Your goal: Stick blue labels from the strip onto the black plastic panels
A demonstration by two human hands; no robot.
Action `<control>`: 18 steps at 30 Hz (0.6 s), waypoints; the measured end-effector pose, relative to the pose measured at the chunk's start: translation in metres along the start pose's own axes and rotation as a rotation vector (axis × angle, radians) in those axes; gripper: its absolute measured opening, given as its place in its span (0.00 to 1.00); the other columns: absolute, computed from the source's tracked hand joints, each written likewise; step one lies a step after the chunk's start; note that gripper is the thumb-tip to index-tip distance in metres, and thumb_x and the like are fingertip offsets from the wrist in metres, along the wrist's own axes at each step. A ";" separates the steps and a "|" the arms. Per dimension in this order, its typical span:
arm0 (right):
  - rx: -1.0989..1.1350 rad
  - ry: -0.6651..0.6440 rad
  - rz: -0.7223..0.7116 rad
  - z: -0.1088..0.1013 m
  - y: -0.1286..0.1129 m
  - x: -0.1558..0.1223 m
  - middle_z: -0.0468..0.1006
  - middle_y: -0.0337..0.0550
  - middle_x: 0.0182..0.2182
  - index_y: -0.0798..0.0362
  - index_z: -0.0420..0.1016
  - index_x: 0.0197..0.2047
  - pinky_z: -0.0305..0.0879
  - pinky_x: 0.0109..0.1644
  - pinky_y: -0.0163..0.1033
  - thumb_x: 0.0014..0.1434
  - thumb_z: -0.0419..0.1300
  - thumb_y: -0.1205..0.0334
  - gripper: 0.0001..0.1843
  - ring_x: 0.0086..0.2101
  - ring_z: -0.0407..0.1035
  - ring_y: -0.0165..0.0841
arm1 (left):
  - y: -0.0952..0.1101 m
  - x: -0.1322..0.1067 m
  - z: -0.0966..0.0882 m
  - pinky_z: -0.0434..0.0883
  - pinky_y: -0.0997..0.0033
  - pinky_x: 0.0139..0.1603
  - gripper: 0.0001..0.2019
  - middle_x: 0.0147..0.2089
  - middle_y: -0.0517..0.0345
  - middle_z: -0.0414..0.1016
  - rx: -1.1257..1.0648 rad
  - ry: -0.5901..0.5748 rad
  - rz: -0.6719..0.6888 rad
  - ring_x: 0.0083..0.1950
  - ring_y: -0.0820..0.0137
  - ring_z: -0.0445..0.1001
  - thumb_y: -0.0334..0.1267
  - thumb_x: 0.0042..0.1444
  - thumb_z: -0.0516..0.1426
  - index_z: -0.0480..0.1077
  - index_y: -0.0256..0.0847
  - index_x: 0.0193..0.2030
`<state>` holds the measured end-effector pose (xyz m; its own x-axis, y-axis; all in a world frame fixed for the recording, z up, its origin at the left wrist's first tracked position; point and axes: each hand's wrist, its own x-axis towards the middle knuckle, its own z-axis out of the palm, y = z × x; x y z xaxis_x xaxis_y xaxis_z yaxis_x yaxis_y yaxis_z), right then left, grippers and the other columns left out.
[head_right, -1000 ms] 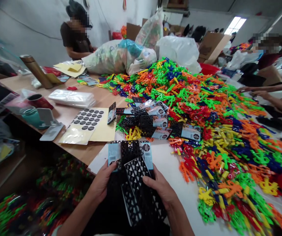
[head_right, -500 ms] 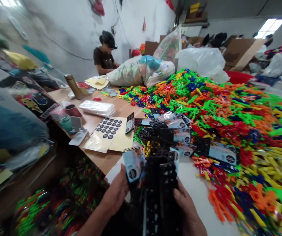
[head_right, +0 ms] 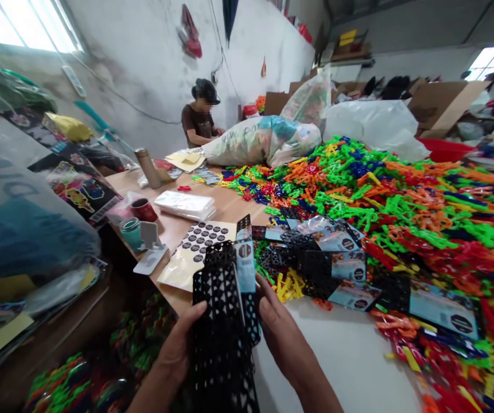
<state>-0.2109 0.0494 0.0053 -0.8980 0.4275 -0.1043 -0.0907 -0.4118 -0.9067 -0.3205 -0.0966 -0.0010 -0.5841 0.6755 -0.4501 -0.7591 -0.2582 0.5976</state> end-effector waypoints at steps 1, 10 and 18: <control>0.037 0.022 -0.010 -0.002 0.000 0.007 0.62 0.47 0.65 0.42 0.59 0.66 0.48 0.68 0.55 0.57 0.59 0.38 0.37 0.64 0.53 0.44 | 0.006 0.008 -0.001 0.74 0.53 0.51 0.25 0.45 0.48 0.80 -0.024 0.039 0.006 0.47 0.53 0.79 0.42 0.48 0.64 0.71 0.39 0.53; -0.141 0.071 0.053 -0.017 0.001 0.018 0.70 0.47 0.58 0.42 0.67 0.60 0.58 0.62 0.54 0.58 0.63 0.46 0.28 0.56 0.67 0.44 | 0.103 0.126 0.014 0.76 0.60 0.49 0.23 0.47 0.52 0.80 -0.062 0.280 0.561 0.49 0.59 0.77 0.44 0.49 0.63 0.72 0.39 0.52; -0.169 0.176 0.097 -0.041 0.006 -0.004 0.77 0.48 0.48 0.45 0.75 0.51 0.65 0.55 0.51 0.54 0.65 0.43 0.25 0.46 0.73 0.42 | 0.155 0.214 -0.003 0.75 0.63 0.48 0.21 0.46 0.51 0.79 -0.011 0.453 0.605 0.46 0.65 0.77 0.42 0.55 0.57 0.70 0.36 0.53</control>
<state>-0.1900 0.0783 -0.0168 -0.8089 0.5322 -0.2497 0.0784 -0.3232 -0.9431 -0.5641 0.0053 -0.0065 -0.9592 0.0643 -0.2753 -0.2695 -0.5025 0.8215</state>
